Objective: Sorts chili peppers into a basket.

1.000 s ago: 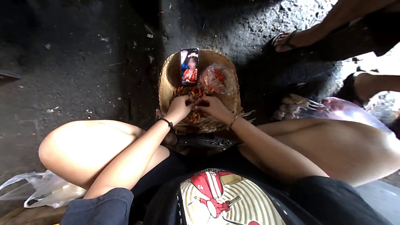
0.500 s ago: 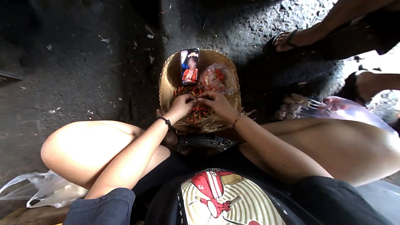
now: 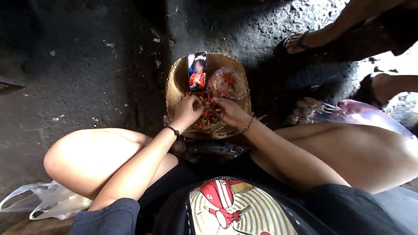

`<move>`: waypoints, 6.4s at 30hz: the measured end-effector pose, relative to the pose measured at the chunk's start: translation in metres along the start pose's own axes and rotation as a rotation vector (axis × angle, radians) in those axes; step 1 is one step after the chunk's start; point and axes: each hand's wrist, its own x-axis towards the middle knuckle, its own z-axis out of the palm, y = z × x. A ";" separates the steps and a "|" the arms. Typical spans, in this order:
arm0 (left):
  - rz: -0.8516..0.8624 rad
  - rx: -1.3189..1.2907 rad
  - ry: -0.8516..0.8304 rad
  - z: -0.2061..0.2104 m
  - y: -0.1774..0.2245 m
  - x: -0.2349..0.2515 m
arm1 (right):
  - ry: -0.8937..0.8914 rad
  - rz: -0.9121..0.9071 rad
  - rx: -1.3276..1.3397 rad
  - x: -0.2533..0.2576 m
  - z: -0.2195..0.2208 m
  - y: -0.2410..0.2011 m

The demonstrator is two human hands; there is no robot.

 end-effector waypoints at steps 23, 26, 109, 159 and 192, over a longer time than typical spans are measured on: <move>0.223 -0.161 0.140 0.015 0.022 -0.021 | 0.219 -0.065 0.004 -0.012 0.009 0.008; 0.165 -0.196 0.119 0.012 0.021 -0.022 | 0.080 -0.163 -0.297 -0.011 0.010 0.008; -0.268 -0.212 -0.179 0.005 -0.004 0.011 | -0.111 -0.588 -1.420 0.000 0.010 0.019; -0.040 -0.577 -0.136 0.006 0.005 0.004 | 0.028 -0.043 0.173 0.006 0.005 0.009; 0.205 0.631 -0.246 0.030 -0.014 0.018 | 0.031 -0.238 -0.685 0.018 -0.006 0.020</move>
